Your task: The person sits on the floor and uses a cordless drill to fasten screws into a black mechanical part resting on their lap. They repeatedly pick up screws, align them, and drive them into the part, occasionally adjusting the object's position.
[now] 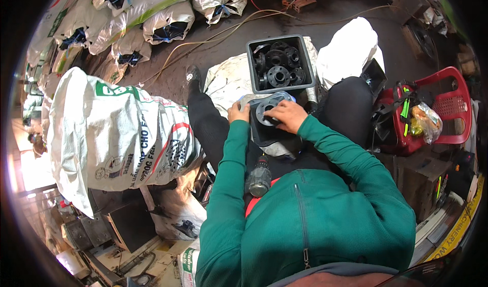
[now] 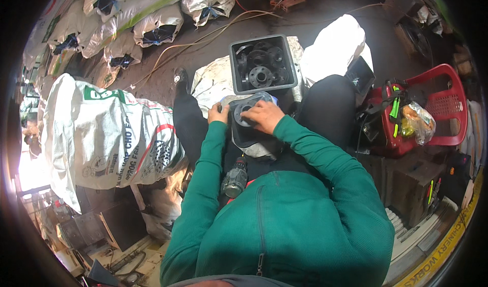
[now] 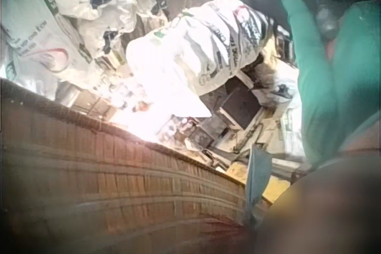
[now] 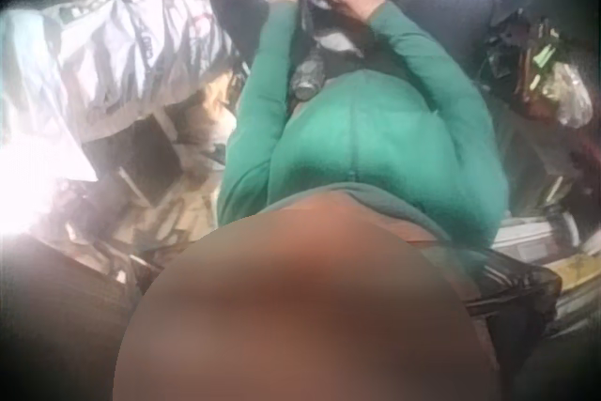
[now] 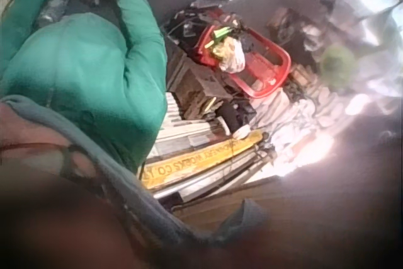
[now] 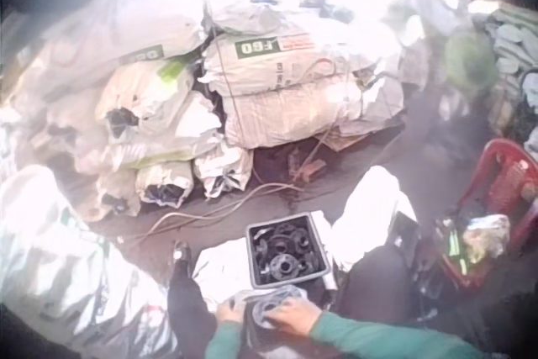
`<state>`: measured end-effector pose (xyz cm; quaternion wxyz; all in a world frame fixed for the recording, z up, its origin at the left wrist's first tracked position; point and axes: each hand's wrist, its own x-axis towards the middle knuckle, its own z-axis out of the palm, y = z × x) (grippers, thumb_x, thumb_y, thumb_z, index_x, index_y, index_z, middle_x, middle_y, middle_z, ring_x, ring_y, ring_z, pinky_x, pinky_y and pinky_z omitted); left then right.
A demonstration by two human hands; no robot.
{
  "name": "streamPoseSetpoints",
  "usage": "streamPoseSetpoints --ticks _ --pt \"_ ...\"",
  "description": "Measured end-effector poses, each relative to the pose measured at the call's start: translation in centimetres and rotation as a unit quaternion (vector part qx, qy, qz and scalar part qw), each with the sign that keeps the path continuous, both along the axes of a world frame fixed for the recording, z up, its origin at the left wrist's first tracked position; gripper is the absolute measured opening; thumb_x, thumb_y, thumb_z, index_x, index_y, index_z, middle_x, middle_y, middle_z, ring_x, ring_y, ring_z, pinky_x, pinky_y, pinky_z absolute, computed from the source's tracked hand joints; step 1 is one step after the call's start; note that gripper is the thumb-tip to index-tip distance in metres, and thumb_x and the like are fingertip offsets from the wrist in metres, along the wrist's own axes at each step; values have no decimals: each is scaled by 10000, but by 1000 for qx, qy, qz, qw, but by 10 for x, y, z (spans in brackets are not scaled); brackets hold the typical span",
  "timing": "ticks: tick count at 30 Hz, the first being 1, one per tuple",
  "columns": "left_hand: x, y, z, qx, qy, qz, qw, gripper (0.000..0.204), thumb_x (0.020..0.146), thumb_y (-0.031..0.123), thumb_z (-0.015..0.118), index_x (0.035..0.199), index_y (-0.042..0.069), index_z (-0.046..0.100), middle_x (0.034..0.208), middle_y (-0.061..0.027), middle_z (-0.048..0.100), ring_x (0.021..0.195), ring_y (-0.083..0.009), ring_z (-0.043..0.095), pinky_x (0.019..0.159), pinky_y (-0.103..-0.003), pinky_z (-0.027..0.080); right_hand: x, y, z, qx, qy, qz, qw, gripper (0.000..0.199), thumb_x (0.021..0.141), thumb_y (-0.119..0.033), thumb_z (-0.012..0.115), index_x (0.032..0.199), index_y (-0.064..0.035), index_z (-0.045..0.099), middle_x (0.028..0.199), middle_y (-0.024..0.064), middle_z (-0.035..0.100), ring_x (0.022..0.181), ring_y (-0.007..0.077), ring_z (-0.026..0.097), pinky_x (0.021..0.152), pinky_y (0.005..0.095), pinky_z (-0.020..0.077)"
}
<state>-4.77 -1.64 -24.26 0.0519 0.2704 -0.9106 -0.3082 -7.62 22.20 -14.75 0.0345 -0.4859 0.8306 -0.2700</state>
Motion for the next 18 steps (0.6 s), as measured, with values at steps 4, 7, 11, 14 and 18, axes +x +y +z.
streamPoseSetpoints --ticks 4,7,11,14,18 --pt "24 -14 19 130 92 -10 987 478 834 296 712 1234 61 594 1185 -212 610 950 -240 662 805 -335 517 10 -7 -22 12 62 -1 998 554 651 -204 758 1182 -207 597 1074 16 609 995 249 545 795 395 463" --pt "46 -18 41 298 51 6 953 503 873 188 687 1291 -31 513 1172 -155 603 951 -174 605 829 -280 493 26 -2 -15 44 19 24 999 587 624 -191 762 1188 -191 597 1076 49 582 984 269 548 809 407 467" --pt "91 -9 81 368 90 -48 924 449 925 121 616 1335 12 467 1113 -89 597 893 -110 570 750 -238 483 25 14 31 -44 -55 -23 997 479 706 -264 761 1155 -170 622 1114 92 556 988 287 559 817 405 469" --pt "132 -5 104 307 94 -23 947 416 934 99 595 1324 15 480 1082 -72 602 850 -105 566 739 -226 482 -30 66 56 -225 89 -179 954 287 753 -261 717 990 -105 671 974 52 644 865 257 617 783 367 491" --pt "161 -8 107 279 119 6 953 390 942 107 584 1311 23 495 988 -54 618 776 -90 556 674 -208 468 -114 218 27 -308 132 -565 754 183 862 -150 621 992 -35 678 919 159 685 809 296 678 733 358 530"
